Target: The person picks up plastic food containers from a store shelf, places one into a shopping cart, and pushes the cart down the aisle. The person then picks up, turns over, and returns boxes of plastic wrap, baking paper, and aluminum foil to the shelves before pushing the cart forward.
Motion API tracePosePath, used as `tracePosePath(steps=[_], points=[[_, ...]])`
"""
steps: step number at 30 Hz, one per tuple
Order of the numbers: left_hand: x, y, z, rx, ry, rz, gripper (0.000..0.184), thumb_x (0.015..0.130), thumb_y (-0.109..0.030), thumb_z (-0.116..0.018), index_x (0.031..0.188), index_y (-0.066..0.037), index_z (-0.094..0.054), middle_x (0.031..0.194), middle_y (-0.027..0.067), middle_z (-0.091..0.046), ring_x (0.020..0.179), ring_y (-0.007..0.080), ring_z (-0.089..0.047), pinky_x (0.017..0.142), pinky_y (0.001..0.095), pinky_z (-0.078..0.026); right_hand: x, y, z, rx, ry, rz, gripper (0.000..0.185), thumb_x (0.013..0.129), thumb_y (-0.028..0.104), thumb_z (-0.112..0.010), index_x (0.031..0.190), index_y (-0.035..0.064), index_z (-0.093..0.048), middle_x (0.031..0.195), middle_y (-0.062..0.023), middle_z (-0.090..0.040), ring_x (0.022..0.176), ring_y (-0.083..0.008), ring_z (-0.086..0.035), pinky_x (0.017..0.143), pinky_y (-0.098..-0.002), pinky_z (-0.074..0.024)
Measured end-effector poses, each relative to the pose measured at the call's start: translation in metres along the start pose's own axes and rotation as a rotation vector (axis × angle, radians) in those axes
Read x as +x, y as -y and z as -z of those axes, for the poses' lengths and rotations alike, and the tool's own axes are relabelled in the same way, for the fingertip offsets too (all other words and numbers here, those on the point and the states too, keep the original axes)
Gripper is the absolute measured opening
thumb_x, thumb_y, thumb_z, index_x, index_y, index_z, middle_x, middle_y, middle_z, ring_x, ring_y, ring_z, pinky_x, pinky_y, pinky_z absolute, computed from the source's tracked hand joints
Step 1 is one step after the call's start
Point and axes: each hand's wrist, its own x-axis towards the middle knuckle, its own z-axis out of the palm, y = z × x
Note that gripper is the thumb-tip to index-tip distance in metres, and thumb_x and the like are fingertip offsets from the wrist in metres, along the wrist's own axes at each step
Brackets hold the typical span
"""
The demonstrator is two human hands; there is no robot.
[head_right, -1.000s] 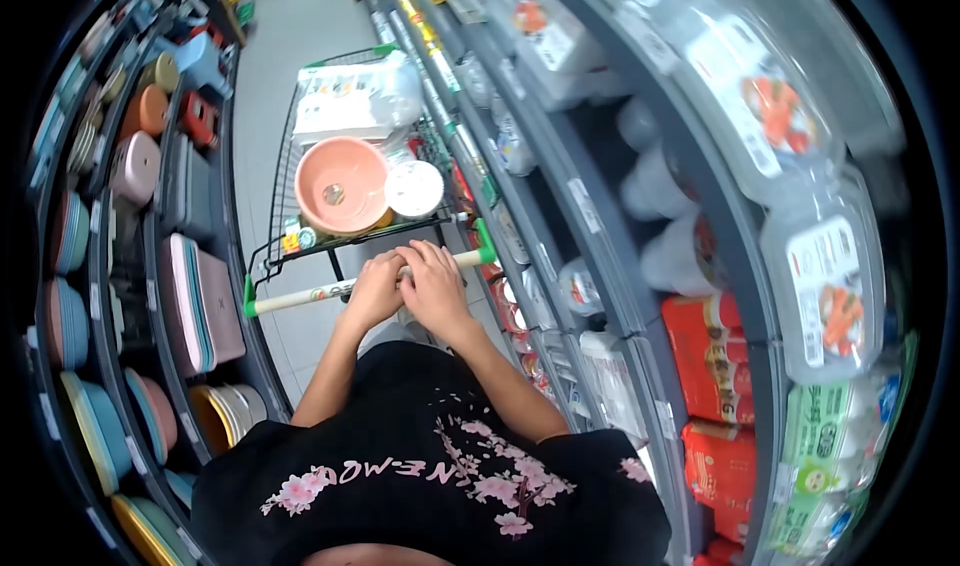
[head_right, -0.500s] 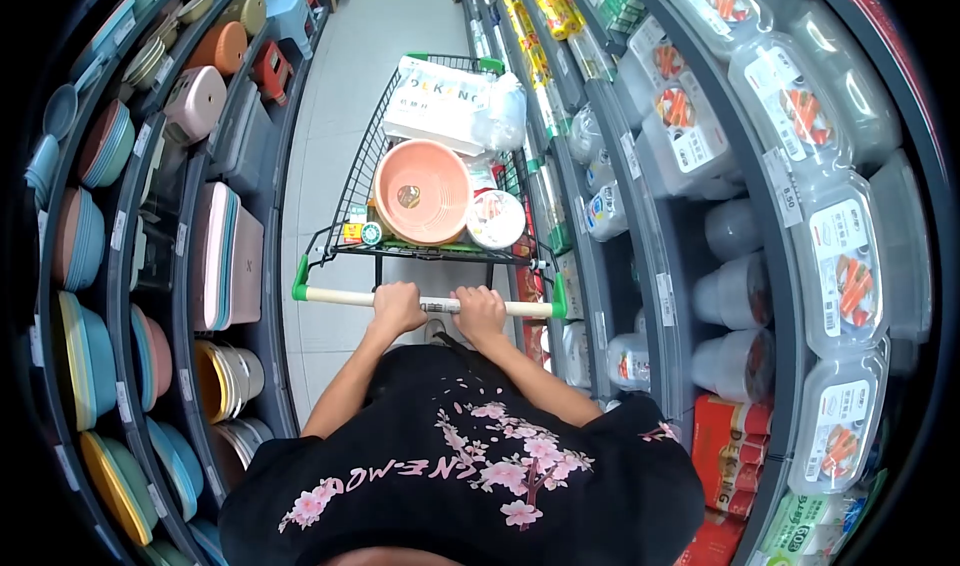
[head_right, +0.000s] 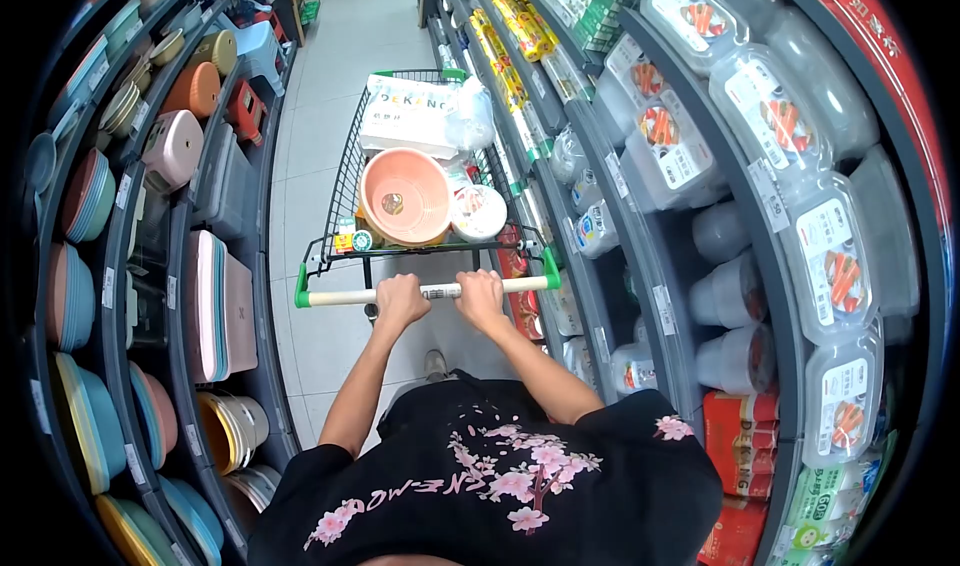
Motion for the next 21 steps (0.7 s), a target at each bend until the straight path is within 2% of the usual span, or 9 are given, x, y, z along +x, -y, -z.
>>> tracePosePath(steps=[3,6,10,13,14,16,18,20,21], points=[[0.019,0.001,0.006,-0.001,0.001,0.010,0.016,0.067,-0.017,-0.067,0.074,-0.005,-0.075,0.072,0.0198,-0.070,0.069,0.0342,-0.071,0.067,0.0398,-0.056,0.021,-0.004,-0.003,0.002,0.023,-0.033,0.010,0.064,0.010,-0.070,0.073,0.0091,-0.066,0.074,-0.0093,-0.066,0.079,-0.0291,-0.063,0.072,-0.0423,-0.0424],[0.037,0.002,0.004,0.008,0.004,0.018,0.016,0.067,-0.016,-0.067,0.074,-0.005,-0.075,0.072,0.0193,-0.070,0.070,0.0338,-0.071,0.067,0.0393,-0.056,0.038,-0.014,-0.011,0.001,-0.057,0.006,0.007,0.066,0.010,-0.068,0.071,0.0099,-0.065,0.073,-0.0084,-0.066,0.079,-0.0275,-0.061,0.074,-0.0409,-0.0399],[0.063,0.005,0.002,0.031,-0.019,0.021,0.012,0.070,-0.016,-0.068,0.076,-0.006,-0.071,0.078,0.0159,-0.071,0.076,0.0314,-0.070,0.078,0.0423,-0.048,0.063,-0.021,-0.016,-0.009,-0.067,-0.008,0.007,0.067,0.010,-0.068,0.071,0.0115,-0.062,0.072,-0.0062,-0.063,0.079,-0.0254,-0.061,0.075,-0.0396,-0.0385],[0.076,-0.008,0.000,0.009,-0.046,-0.054,0.014,0.073,-0.016,-0.066,0.081,-0.006,-0.070,0.081,0.0154,-0.070,0.080,0.0312,-0.068,0.079,0.0447,-0.048,0.079,-0.029,-0.020,0.026,-0.094,0.034,0.014,0.065,0.012,-0.071,0.074,0.0112,-0.061,0.077,-0.0065,-0.065,0.081,-0.0251,-0.061,0.076,-0.0399,-0.0403],[0.082,-0.014,-0.003,0.020,-0.038,-0.066,0.014,0.073,-0.016,-0.066,0.081,-0.006,-0.070,0.081,0.0154,-0.070,0.080,0.0312,-0.068,0.079,0.0447,-0.048,0.085,-0.032,-0.020,0.042,-0.080,0.037,0.010,0.070,0.012,-0.067,0.076,0.0106,-0.060,0.078,-0.0069,-0.065,0.082,-0.0256,-0.061,0.076,-0.0401,-0.0402],[0.100,-0.034,-0.009,0.018,-0.029,-0.131,0.020,0.075,-0.017,-0.065,0.090,-0.004,-0.067,0.086,0.0161,-0.069,0.084,0.0326,-0.067,0.079,0.0470,-0.047,0.100,-0.037,-0.031,0.090,-0.130,0.017,0.006,0.073,0.012,-0.065,0.077,0.0115,-0.060,0.077,-0.0062,-0.064,0.081,-0.0262,-0.060,0.077,-0.0399,-0.0392],[0.115,-0.046,-0.008,0.033,0.004,-0.155,0.020,0.076,-0.018,-0.065,0.089,-0.002,-0.065,0.089,0.0191,-0.069,0.086,0.0360,-0.067,0.079,0.0485,-0.048,0.109,-0.046,-0.033,0.194,-0.141,0.016,0.003,0.080,0.012,-0.058,0.082,0.0115,-0.061,0.077,-0.0063,-0.064,0.082,-0.0279,-0.060,0.079,-0.0419,-0.0386],[0.132,-0.053,0.001,0.014,0.082,-0.178,0.024,0.076,-0.016,-0.064,0.090,0.003,-0.063,0.094,0.0226,-0.068,0.088,0.0420,-0.066,0.081,0.0494,-0.051,0.119,-0.056,-0.025,0.283,-0.098,0.004,0.007,0.080,0.011,-0.059,0.086,0.0103,-0.061,0.081,-0.0076,-0.065,0.086,-0.0290,-0.060,0.082,-0.0433,-0.0399],[0.141,-0.058,0.014,0.018,0.088,-0.194,0.024,0.076,-0.016,-0.064,0.090,0.003,-0.063,0.094,0.0226,-0.068,0.088,0.0420,-0.066,0.081,0.0494,-0.051,0.125,-0.062,-0.020,0.376,-0.064,0.006,0.011,0.079,0.010,-0.059,0.090,0.0092,-0.062,0.084,-0.0089,-0.066,0.090,-0.0301,-0.061,0.086,-0.0447,-0.0411]])
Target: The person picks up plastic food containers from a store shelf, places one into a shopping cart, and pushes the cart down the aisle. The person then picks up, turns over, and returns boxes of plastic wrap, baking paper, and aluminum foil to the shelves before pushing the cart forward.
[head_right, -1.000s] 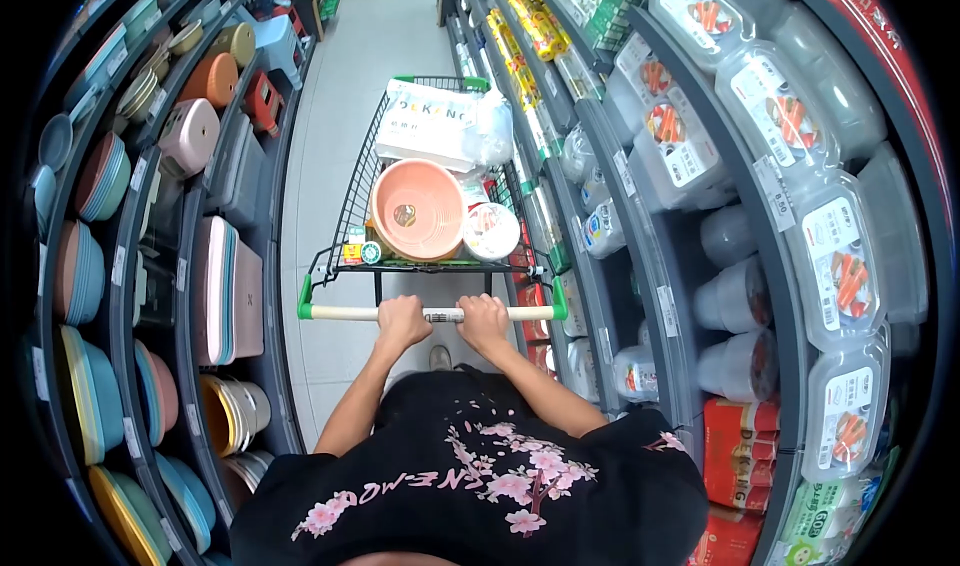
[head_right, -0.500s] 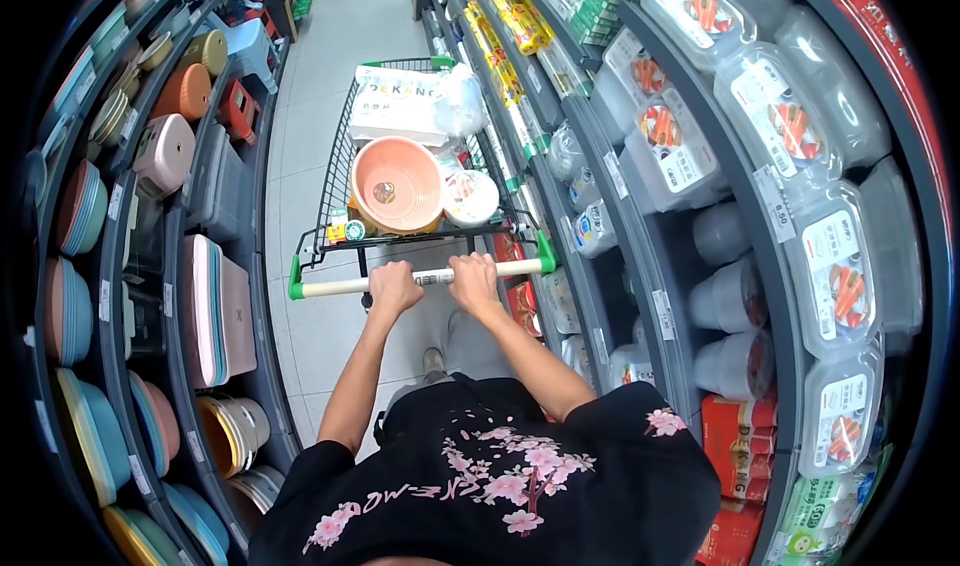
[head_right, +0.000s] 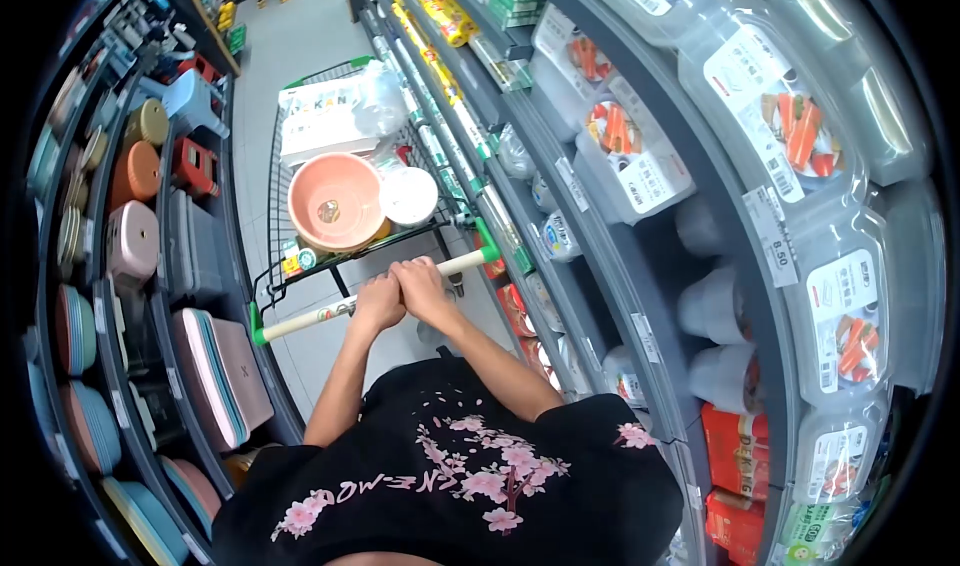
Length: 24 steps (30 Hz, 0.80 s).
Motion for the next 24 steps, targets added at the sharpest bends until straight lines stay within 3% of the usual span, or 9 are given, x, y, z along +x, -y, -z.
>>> tracePosePath(steps=[1,5,10,12,14,17,19,20,24], points=[[0.018,-0.007,0.014,0.020,0.105,-0.077,0.024,0.076,-0.015,-0.064,0.091,0.004,-0.063,0.094,0.0231,-0.068,0.089,0.0416,-0.066,0.081,0.0488,-0.052,0.002,-0.006,0.015,0.097,0.068,-0.075,0.024,0.078,0.005,-0.059,0.101,0.0061,-0.063,0.096,-0.0140,-0.068,0.100,-0.0321,-0.062,0.098,-0.0470,-0.0405],[0.055,-0.030,0.036,0.107,0.365,-0.215,0.026,0.074,-0.015,-0.064,0.093,0.003,-0.066,0.090,0.0232,-0.069,0.088,0.0374,-0.068,0.080,0.0457,-0.054,0.004,-0.018,0.043,0.190,-0.058,-0.131,0.034,0.076,0.001,-0.059,0.110,0.0035,-0.062,0.107,-0.0180,-0.067,0.107,-0.0342,-0.061,0.107,-0.0466,-0.0363],[0.100,-0.060,0.062,0.219,0.495,-0.408,0.026,0.075,-0.023,-0.067,0.090,-0.001,-0.069,0.086,0.0204,-0.071,0.084,0.0357,-0.069,0.078,0.0447,-0.055,0.002,-0.023,0.091,0.361,-0.099,-0.310,0.039,0.081,0.006,-0.063,0.119,0.0018,-0.059,0.109,-0.0193,-0.067,0.103,-0.0366,-0.063,0.093,-0.0451,-0.0482],[0.122,-0.075,0.073,-0.068,0.439,-0.665,0.027,0.078,-0.025,-0.069,0.094,-0.003,-0.070,0.087,0.0180,-0.071,0.084,0.0353,-0.070,0.077,0.0417,-0.055,-0.006,-0.033,0.115,0.372,-0.186,-0.473,0.033,0.086,0.008,-0.061,0.119,0.0033,-0.061,0.106,-0.0184,-0.068,0.098,-0.0359,-0.066,0.085,-0.0413,-0.0522],[0.139,-0.113,0.101,-0.405,0.502,-0.698,0.028,0.083,-0.024,-0.068,0.102,-0.003,-0.070,0.088,0.0165,-0.071,0.083,0.0318,-0.070,0.077,0.0386,-0.054,-0.008,-0.019,0.160,0.386,-0.482,-0.559,0.023,0.094,0.014,-0.060,0.114,0.0044,-0.064,0.105,-0.0152,-0.070,0.094,-0.0310,-0.070,0.079,-0.0372,-0.0541],[0.162,-0.167,0.111,-0.744,0.201,-0.751,0.040,0.085,-0.021,-0.073,0.120,-0.004,-0.063,0.097,0.0148,-0.070,0.087,0.0238,-0.068,0.078,0.0352,-0.053,-0.019,-0.005,0.214,0.298,-1.050,-0.571,0.019,0.093,0.007,-0.063,0.111,0.0003,-0.064,0.092,-0.0079,-0.072,0.085,-0.0116,-0.067,0.078,-0.0283,-0.0512],[0.176,-0.203,0.120,-0.862,0.003,-0.761,0.060,0.081,-0.022,-0.079,0.132,-0.005,-0.054,0.109,0.0144,-0.063,0.094,0.0222,-0.064,0.077,0.0333,-0.052,-0.021,0.001,0.243,0.163,-1.341,-0.501,0.027,0.090,0.003,-0.066,0.115,-0.0014,-0.059,0.092,-0.0069,-0.066,0.085,-0.0124,-0.062,0.082,-0.0293,-0.0486],[0.185,-0.217,0.124,-0.884,-0.108,-0.785,0.072,0.077,-0.023,-0.083,0.138,-0.006,-0.048,0.115,0.0147,-0.059,0.098,0.0221,-0.062,0.077,0.0322,-0.052,-0.020,0.007,0.258,0.086,-1.418,-0.518,0.041,0.088,0.005,-0.069,0.125,-0.0013,-0.052,0.104,-0.0104,-0.062,0.098,-0.0161,-0.059,0.088,-0.0314,-0.0461],[0.211,-0.254,0.139,-0.801,-0.137,-0.698,0.103,0.064,-0.033,-0.091,0.146,-0.005,-0.035,0.117,0.0181,-0.048,0.106,0.0274,-0.055,0.079,0.0341,-0.051,-0.014,-0.011,0.294,-0.360,-1.439,-0.605,0.066,0.083,0.017,-0.077,0.134,-0.0051,-0.042,0.127,-0.0223,-0.047,0.120,-0.0327,-0.048,0.104,-0.0416,-0.0357]])
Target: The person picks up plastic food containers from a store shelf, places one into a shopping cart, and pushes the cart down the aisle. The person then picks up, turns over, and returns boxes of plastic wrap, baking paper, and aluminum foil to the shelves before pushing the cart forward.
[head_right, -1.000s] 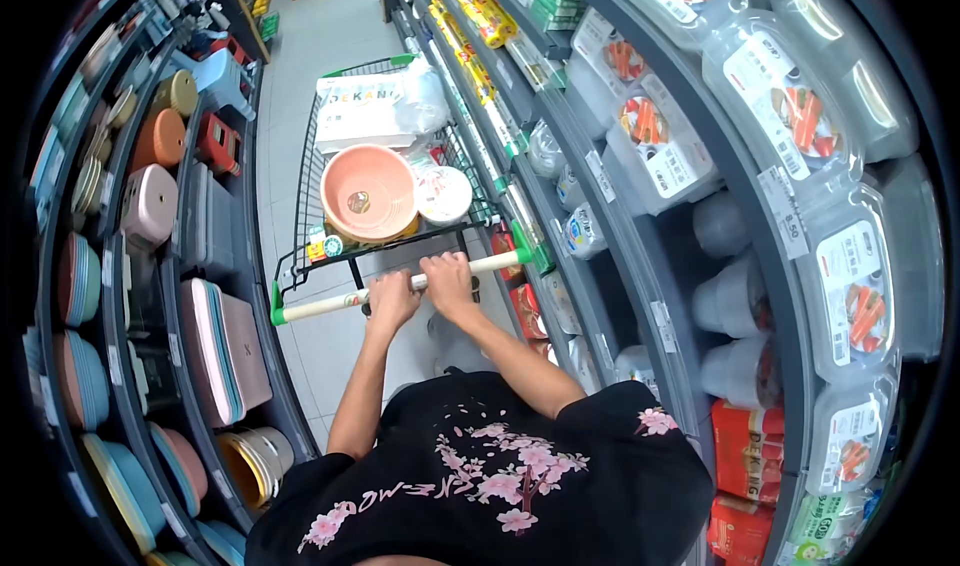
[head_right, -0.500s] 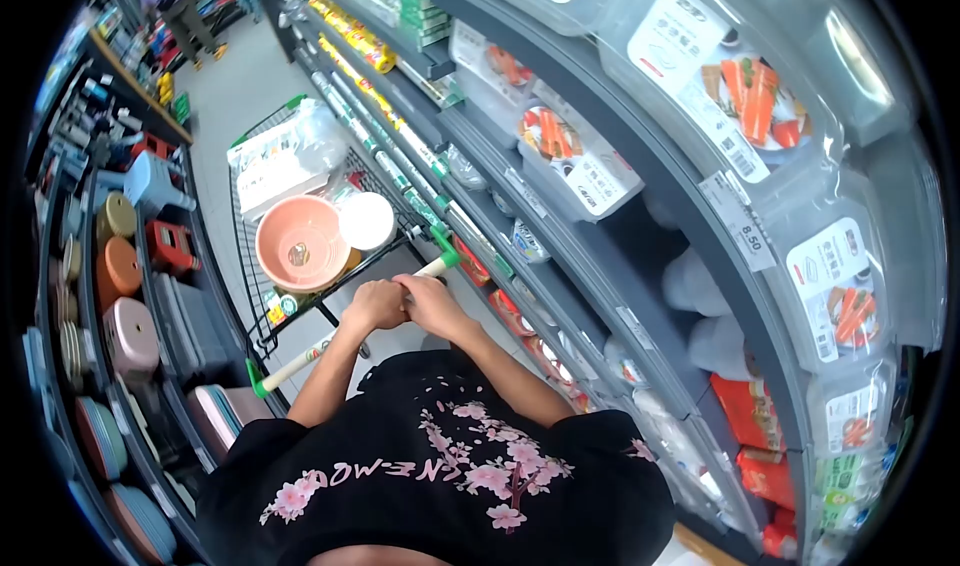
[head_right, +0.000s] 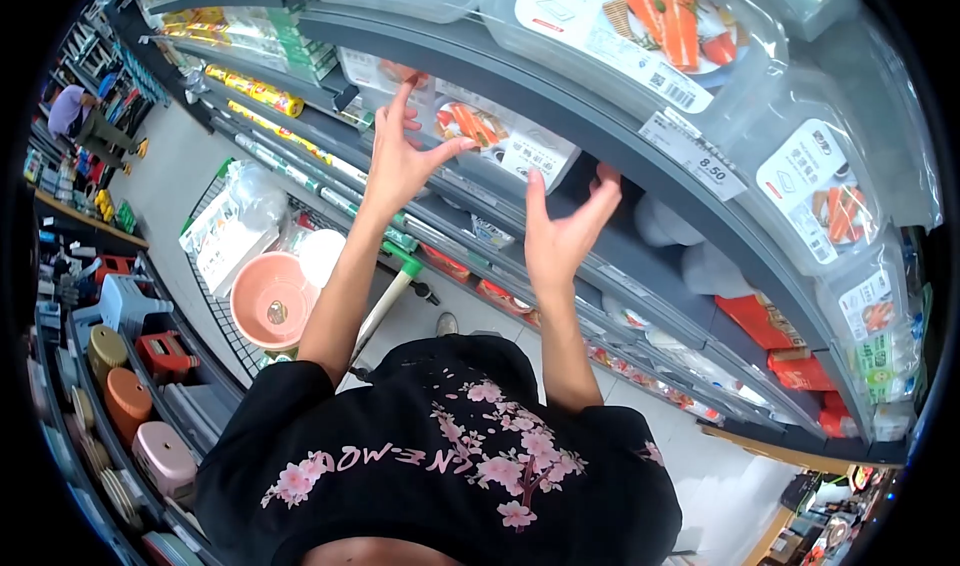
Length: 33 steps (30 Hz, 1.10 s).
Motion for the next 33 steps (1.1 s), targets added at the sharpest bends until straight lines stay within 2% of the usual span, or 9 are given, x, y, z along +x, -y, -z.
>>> tracePosePath(steps=[1,2,6,8,17,26,28,32,33], points=[[0.006,0.007,-0.005,-0.024,0.008,-0.025,0.105,0.064,-0.033,-0.091,0.146,-0.003,-0.033,0.118,0.0183,-0.048,0.107,0.0283,-0.055,0.080,0.0345,-0.052,0.005,-0.004,-0.003,-0.007,0.030,-0.016,0.073,0.081,0.020,-0.079,0.136,-0.0058,-0.039,0.130,-0.0252,-0.045,0.124,-0.0366,-0.044,0.107,-0.0436,-0.0317],[0.010,0.011,-0.009,-0.047,0.016,-0.050,0.107,0.063,-0.034,-0.092,0.146,-0.002,-0.032,0.118,0.0185,-0.049,0.107,0.0291,-0.056,0.081,0.0350,-0.052,0.009,-0.005,-0.005,-0.030,0.053,-0.034,0.072,0.084,0.019,-0.077,0.139,-0.0035,-0.038,0.133,-0.0207,-0.049,0.125,-0.0285,-0.048,0.108,-0.0394,-0.0338],[0.001,0.010,-0.016,-0.340,0.114,-0.003,0.102,0.065,-0.027,-0.092,0.142,0.000,-0.032,0.128,0.0216,-0.047,0.112,0.0271,-0.057,0.085,0.0364,-0.053,0.012,-0.017,-0.004,0.003,0.238,-0.173,0.065,0.086,0.019,-0.075,0.137,-0.0042,-0.043,0.122,-0.0170,-0.060,0.113,-0.0230,-0.058,0.099,-0.0339,-0.0429],[-0.002,0.005,-0.015,-0.441,0.124,0.038,0.098,0.066,-0.025,-0.092,0.139,0.000,-0.032,0.127,0.0213,-0.048,0.112,0.0260,-0.057,0.086,0.0358,-0.053,0.021,-0.013,0.000,0.273,0.313,-0.240,0.067,0.084,0.024,-0.075,0.137,-0.0040,-0.045,0.129,-0.0237,-0.057,0.119,-0.0314,-0.057,0.102,-0.0379,-0.0412],[-0.010,0.005,-0.007,-0.778,0.223,0.061,0.075,0.066,-0.003,-0.090,0.116,-0.005,-0.033,0.115,0.0127,-0.054,0.109,0.0206,-0.059,0.091,0.0311,-0.052,0.007,-0.016,0.013,0.388,0.298,-0.102,0.081,0.082,0.006,-0.076,0.147,-0.0015,-0.028,0.144,-0.0219,-0.043,0.132,-0.0295,-0.045,0.112,-0.0399,-0.0331],[-0.072,0.006,0.020,-0.903,0.120,0.074,0.085,0.064,0.013,-0.082,0.128,-0.006,-0.028,0.131,0.0164,-0.046,0.122,0.0238,-0.051,0.104,0.0375,-0.046,-0.035,-0.012,0.047,0.415,0.444,-0.173,0.081,0.076,-0.003,-0.075,0.147,-0.0007,-0.036,0.148,-0.0200,-0.039,0.138,-0.0300,-0.039,0.116,-0.0404,-0.0290],[-0.089,0.009,0.028,-0.975,0.075,0.092,0.092,0.065,0.014,-0.080,0.135,-0.007,-0.025,0.133,0.0154,-0.046,0.125,0.0243,-0.048,0.106,0.0396,-0.043,-0.049,-0.008,0.062,0.464,0.482,-0.033,0.082,0.073,-0.003,-0.077,0.146,0.0003,-0.039,0.149,-0.0196,-0.038,0.140,-0.0304,-0.037,0.116,-0.0410,-0.0298],[-0.125,0.004,0.045,-0.956,-0.011,0.238,0.099,0.063,0.010,-0.083,0.141,-0.008,-0.025,0.133,0.0122,-0.046,0.127,0.0238,-0.047,0.106,0.0396,-0.042,-0.065,0.007,0.084,0.549,0.517,0.038,0.084,0.071,-0.004,-0.079,0.145,0.0009,-0.040,0.149,-0.0181,-0.036,0.140,-0.0295,-0.037,0.115,-0.0423,-0.0318],[-0.132,-0.002,0.052,-0.856,0.003,0.198,0.096,0.067,-0.005,-0.088,0.141,-0.008,-0.027,0.134,0.0112,-0.046,0.127,0.0236,-0.047,0.106,0.0392,-0.042,-0.066,0.013,0.090,0.529,0.488,0.085,0.083,0.071,-0.001,-0.081,0.143,-0.0001,-0.040,0.147,-0.0186,-0.038,0.136,-0.0292,-0.042,0.113,-0.0424,-0.0348]])
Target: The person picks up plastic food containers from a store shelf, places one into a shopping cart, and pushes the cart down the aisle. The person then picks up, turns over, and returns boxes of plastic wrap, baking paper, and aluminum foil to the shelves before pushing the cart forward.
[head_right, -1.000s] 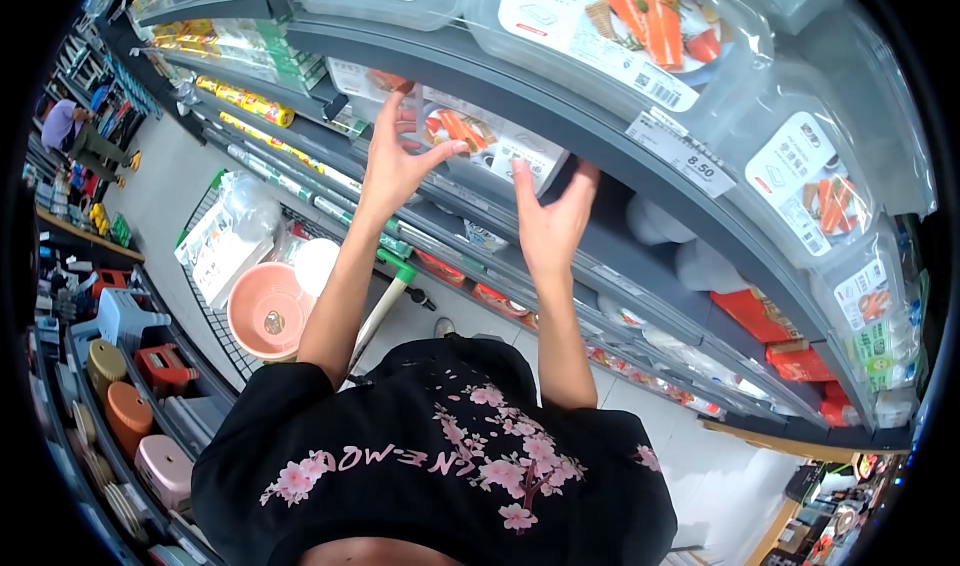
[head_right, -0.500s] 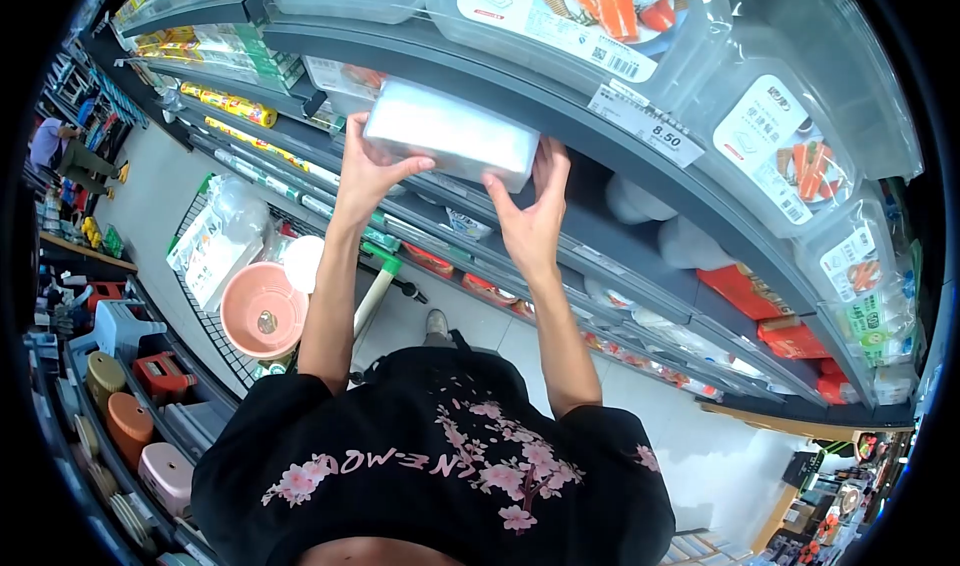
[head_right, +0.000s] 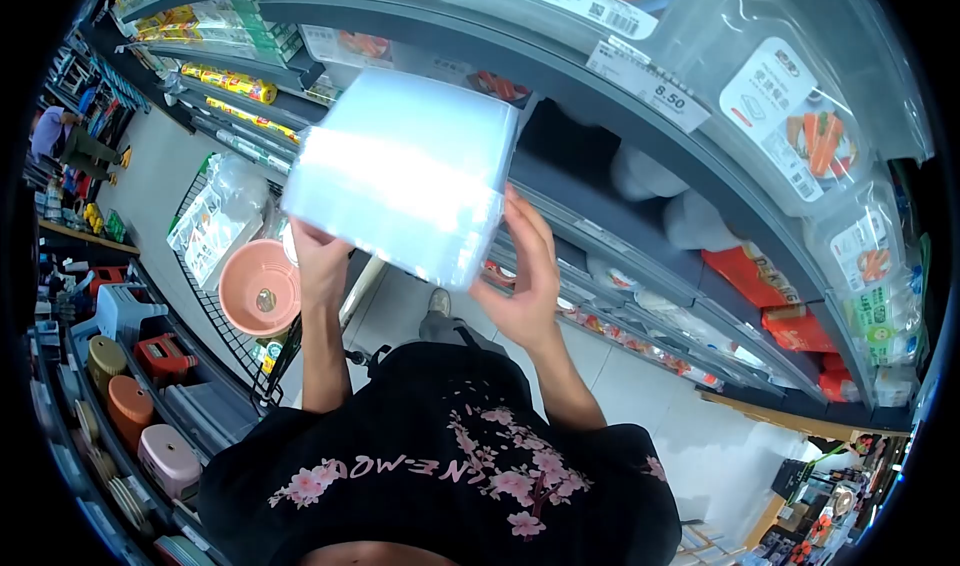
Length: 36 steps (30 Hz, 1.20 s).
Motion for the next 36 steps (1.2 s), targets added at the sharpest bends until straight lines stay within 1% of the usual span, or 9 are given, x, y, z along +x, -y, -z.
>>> tracePosePath(steps=[1,3,4,5,7,10,14,27,36], points=[[-0.005,-0.007,-0.003,-0.003,0.006,0.003,0.096,0.067,-0.005,-0.088,0.141,-0.008,-0.027,0.134,0.0112,-0.046,0.127,0.0236,-0.047,0.106,0.0392,-0.042,-0.003,0.011,0.001,-0.006,-0.004,-0.001,0.083,0.071,-0.001,-0.081,0.143,-0.0001,-0.040,0.147,-0.0186,-0.038,0.136,-0.0292,-0.042,0.113,-0.0424,-0.0348],[-0.018,-0.019,-0.008,-0.163,-0.040,-0.132,0.087,0.081,-0.035,-0.080,0.144,-0.007,-0.027,0.135,0.0110,-0.045,0.127,0.0246,-0.047,0.108,0.0408,-0.040,-0.013,0.029,0.005,0.062,-0.086,-0.125,0.085,0.070,0.004,-0.084,0.143,-0.0013,-0.040,0.144,-0.0180,-0.042,0.131,-0.0288,-0.047,0.109,-0.0413,-0.0390],[-0.023,-0.025,-0.009,-0.066,0.036,-0.207,0.089,0.084,-0.056,-0.059,0.147,-0.005,-0.024,0.144,0.0159,-0.039,0.132,0.0301,-0.042,0.112,0.0455,-0.031,-0.019,0.032,0.005,0.199,-0.183,-0.214,0.083,0.072,0.010,-0.085,0.141,-0.0031,-0.040,0.140,-0.0169,-0.045,0.127,-0.0285,-0.050,0.106,-0.0400,-0.0417],[-0.026,-0.031,-0.009,0.033,0.110,-0.284,0.100,0.087,-0.078,-0.039,0.151,-0.002,-0.021,0.152,0.0209,-0.032,0.137,0.0356,-0.036,0.116,0.0502,-0.023,-0.015,0.039,0.004,0.198,-0.227,-0.201,0.071,0.085,0.022,-0.075,0.141,-0.0041,-0.040,0.132,-0.0166,-0.052,0.118,-0.0241,-0.056,0.100,-0.0356,-0.0462],[-0.028,-0.041,-0.019,0.194,0.114,-0.444,0.105,0.085,-0.083,-0.029,0.150,-0.001,-0.024,0.150,0.0249,-0.035,0.138,0.0356,-0.036,0.117,0.0504,-0.020,-0.018,0.046,0.011,0.260,-0.219,-0.484,0.061,0.100,0.044,-0.051,0.138,-0.0023,-0.042,0.125,-0.0112,-0.057,0.117,-0.0164,-0.057,0.097,-0.0321,-0.0460],[-0.037,-0.051,-0.027,0.286,0.160,-0.467,0.108,0.083,-0.087,-0.024,0.149,-0.001,-0.028,0.144,0.0285,-0.042,0.139,0.0361,-0.036,0.117,0.0492,-0.019,-0.017,0.050,0.010,0.472,-0.218,-0.849,0.065,0.104,0.053,-0.030,0.134,-0.0008,-0.047,0.118,-0.0126,-0.064,0.104,-0.0179,-0.065,0.082,-0.0324,-0.0553],[-0.049,-0.064,-0.034,0.365,0.152,-0.360,0.108,0.083,-0.085,-0.033,0.145,0.004,-0.034,0.142,0.0257,-0.046,0.132,0.0340,-0.046,0.111,0.0445,-0.032,-0.022,0.054,0.008,0.543,-0.142,-0.929,0.072,0.102,0.059,-0.020,0.132,-0.0008,-0.048,0.104,-0.0170,-0.068,0.084,-0.0214,-0.071,0.061,-0.0358,-0.0613],[-0.065,-0.066,-0.046,0.404,0.061,-0.393,0.102,0.089,-0.077,-0.039,0.149,0.004,-0.024,0.141,0.0236,-0.048,0.131,0.0295,-0.046,0.109,0.0424,-0.032,-0.040,0.058,0.009,0.700,-0.205,-0.960,0.079,0.097,0.068,-0.023,0.140,0.0048,-0.042,0.115,-0.0194,-0.064,0.085,-0.0319,-0.069,0.051,-0.0434,-0.0573],[-0.066,-0.090,-0.034,0.369,0.045,-0.403,0.099,0.090,-0.074,-0.040,0.150,0.003,-0.022,0.140,0.0265,-0.048,0.131,0.0305,-0.046,0.111,0.0407,-0.029,-0.027,0.048,0.013,0.916,0.048,-0.975,0.076,0.094,0.065,-0.031,0.135,0.0024,-0.045,0.112,-0.0228,-0.064,0.078,-0.0355,-0.069,0.047,-0.0456,-0.0557]])
